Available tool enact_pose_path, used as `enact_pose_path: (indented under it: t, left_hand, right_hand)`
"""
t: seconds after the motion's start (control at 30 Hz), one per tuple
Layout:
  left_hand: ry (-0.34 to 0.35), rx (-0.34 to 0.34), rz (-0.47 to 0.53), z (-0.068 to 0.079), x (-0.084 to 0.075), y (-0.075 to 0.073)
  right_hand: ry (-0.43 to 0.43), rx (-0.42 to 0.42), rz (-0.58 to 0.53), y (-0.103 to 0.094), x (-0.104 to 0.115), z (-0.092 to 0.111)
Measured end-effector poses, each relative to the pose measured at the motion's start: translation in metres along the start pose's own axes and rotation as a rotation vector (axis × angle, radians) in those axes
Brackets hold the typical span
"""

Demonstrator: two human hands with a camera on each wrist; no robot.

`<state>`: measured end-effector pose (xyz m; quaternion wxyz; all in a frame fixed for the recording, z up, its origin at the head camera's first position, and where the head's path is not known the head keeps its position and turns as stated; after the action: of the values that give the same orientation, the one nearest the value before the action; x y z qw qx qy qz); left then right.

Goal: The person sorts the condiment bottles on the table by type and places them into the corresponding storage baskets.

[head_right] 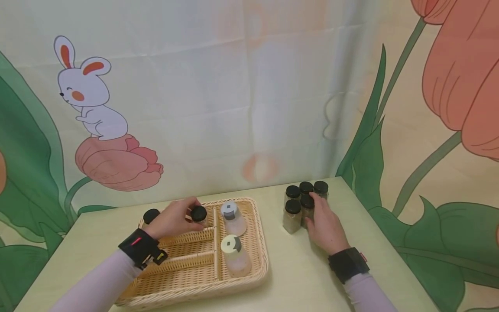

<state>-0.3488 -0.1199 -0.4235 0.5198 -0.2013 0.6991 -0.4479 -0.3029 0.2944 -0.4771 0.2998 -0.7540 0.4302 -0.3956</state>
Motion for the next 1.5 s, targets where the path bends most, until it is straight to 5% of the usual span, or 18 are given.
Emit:
enact_pose_path:
  t: [0.8, 1.5]
  left_hand:
    - [-0.029, -0.065, -0.005, 0.018, -0.002, -0.018]
    - [0.105, -0.149, 0.079, 0.036, -0.033, -0.049]
  right_hand:
    - [0.114, -0.019, -0.027, -0.016, -0.001, 0.000]
    - [0.025, -0.245, -0.031, -0.069, 0.034, -0.012]
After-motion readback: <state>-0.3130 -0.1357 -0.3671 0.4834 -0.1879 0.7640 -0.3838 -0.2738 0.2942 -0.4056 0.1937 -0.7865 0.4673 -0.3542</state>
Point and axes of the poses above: each hand's wrist, its own z-axis away from the middle knuckle, its own y-axis out of the palm, x = y × z, the point moved 4 cm from there along -z, towards the middle knuckle, and after that the axes turned 1 degree about z, right-handed, at the moved point
